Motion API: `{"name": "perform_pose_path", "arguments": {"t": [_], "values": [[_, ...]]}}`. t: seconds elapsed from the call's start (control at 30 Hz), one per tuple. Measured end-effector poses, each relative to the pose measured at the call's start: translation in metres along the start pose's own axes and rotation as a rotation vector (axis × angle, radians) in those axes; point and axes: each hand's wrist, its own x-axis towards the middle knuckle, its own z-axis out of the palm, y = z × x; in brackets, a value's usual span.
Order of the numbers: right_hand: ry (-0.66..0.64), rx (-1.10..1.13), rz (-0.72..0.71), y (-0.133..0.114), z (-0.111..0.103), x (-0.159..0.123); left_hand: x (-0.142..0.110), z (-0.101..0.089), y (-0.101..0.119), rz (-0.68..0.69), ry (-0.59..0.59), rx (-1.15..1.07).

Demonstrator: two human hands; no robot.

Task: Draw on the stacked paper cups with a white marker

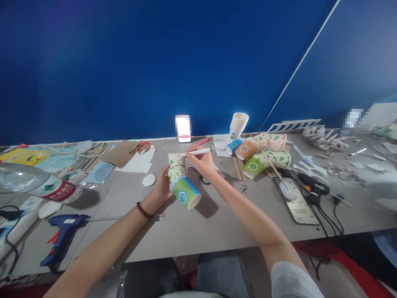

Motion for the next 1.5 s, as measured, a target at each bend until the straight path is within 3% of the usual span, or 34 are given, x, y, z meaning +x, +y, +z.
{"name": "perform_pose_path", "arguments": {"t": [0.4,0.63,0.9,1.5], "values": [[-0.021,-0.019,0.043,-0.002,0.006,-0.004,0.001,-0.001,-0.002,-0.083,-0.061,-0.014],[-0.03,-0.031,0.019,0.004,0.001,0.001,0.001,-0.002,-0.001,-0.154,0.058,0.032],[-0.062,-0.123,-0.008,0.0,-0.002,-0.001,0.002,-0.002,-0.001,-0.069,0.019,0.043],[-0.105,-0.278,-0.034,0.001,-0.001,-0.005,0.005,-0.006,-0.003,-0.052,0.058,0.064]]}}
